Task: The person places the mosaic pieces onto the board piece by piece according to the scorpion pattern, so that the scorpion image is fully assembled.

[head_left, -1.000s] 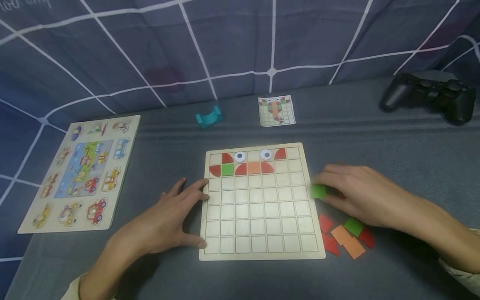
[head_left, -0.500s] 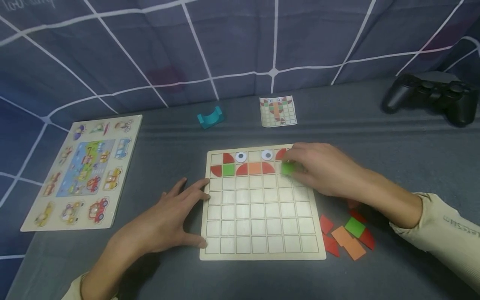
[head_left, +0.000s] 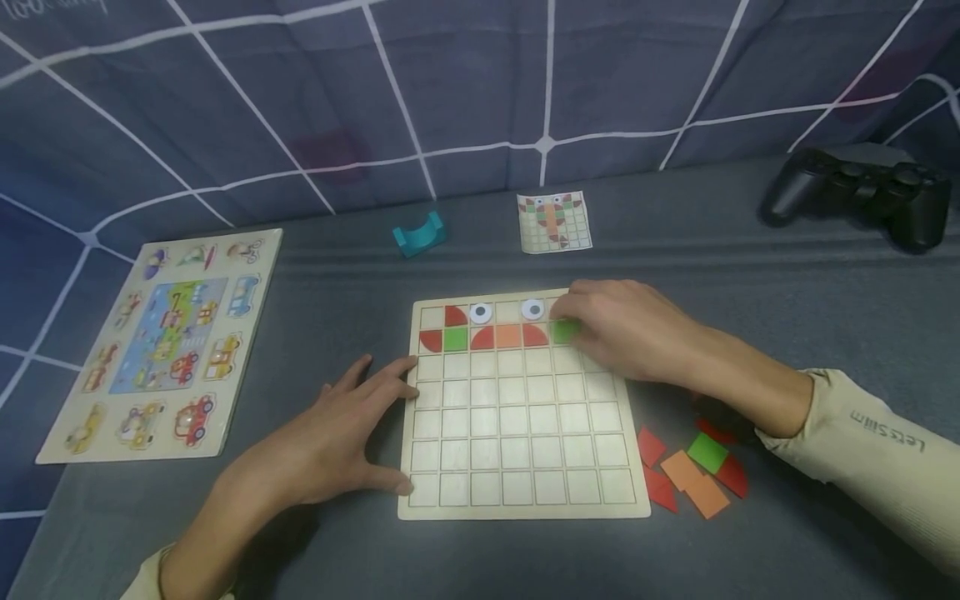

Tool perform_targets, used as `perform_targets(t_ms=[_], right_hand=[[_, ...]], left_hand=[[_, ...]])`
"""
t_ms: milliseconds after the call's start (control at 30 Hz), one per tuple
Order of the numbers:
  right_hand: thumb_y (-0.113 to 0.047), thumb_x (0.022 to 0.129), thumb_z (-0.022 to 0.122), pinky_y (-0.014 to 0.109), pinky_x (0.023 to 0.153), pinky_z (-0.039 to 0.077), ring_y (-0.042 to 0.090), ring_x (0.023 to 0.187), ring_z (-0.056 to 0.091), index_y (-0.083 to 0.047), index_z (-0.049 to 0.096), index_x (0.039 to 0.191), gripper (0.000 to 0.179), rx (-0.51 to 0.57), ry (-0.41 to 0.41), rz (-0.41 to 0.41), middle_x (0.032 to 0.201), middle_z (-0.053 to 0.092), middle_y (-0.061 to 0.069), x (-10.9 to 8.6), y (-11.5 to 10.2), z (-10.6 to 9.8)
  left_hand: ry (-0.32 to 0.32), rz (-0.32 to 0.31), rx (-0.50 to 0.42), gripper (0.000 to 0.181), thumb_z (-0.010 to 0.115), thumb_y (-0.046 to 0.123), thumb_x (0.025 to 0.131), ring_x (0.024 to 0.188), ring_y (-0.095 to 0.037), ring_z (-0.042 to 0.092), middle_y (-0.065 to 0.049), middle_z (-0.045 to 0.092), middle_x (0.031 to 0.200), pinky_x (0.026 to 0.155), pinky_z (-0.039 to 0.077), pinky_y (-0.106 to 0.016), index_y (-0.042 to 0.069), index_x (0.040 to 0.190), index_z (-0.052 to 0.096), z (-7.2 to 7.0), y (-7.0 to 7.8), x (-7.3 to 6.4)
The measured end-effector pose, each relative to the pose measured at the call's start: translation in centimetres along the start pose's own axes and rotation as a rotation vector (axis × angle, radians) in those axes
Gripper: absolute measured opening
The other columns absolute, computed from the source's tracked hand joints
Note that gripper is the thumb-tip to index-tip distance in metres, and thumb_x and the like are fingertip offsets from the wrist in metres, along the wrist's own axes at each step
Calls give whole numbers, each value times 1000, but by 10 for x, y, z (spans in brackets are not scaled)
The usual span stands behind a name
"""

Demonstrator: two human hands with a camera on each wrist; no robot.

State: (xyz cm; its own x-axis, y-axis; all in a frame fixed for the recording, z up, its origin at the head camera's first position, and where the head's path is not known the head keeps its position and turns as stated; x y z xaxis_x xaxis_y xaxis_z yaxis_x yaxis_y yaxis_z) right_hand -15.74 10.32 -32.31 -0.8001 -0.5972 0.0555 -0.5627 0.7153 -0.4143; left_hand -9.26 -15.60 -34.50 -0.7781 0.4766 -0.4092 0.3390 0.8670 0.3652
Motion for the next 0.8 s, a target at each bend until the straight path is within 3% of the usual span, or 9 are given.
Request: perform_targets(t_ms=[300,800], right_hand=[[3,83,70,42,78,52,20,86,62,-7,73,106,25,41,-12,-30,101,68,6,2,-2,1],[5,81,70,41,75,52,18,82,61,-7,73,104,26,40,-19,-32,97,67,5,2,1,2]], left_hand=[[5,8,6,85,89,52,63,145,-49,11,0,23,161,95,18,-82,21,132,50,0,-1,0],[-1,-1,7,87,89,53,62,144,-50,11,0,23,161,95,18,-82,21,133,50,0,0,1]])
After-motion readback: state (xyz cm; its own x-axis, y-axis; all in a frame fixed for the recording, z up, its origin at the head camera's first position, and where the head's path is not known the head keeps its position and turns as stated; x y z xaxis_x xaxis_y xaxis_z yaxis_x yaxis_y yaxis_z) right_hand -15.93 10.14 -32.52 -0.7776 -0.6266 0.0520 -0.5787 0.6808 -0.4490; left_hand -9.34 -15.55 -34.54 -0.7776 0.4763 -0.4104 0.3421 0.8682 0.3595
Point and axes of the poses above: each hand's wrist, its own x-axis towards the middle knuckle, its own z-axis out of the palm, y = z × x, the point moved 7 cm from there along x, towards the middle knuckle
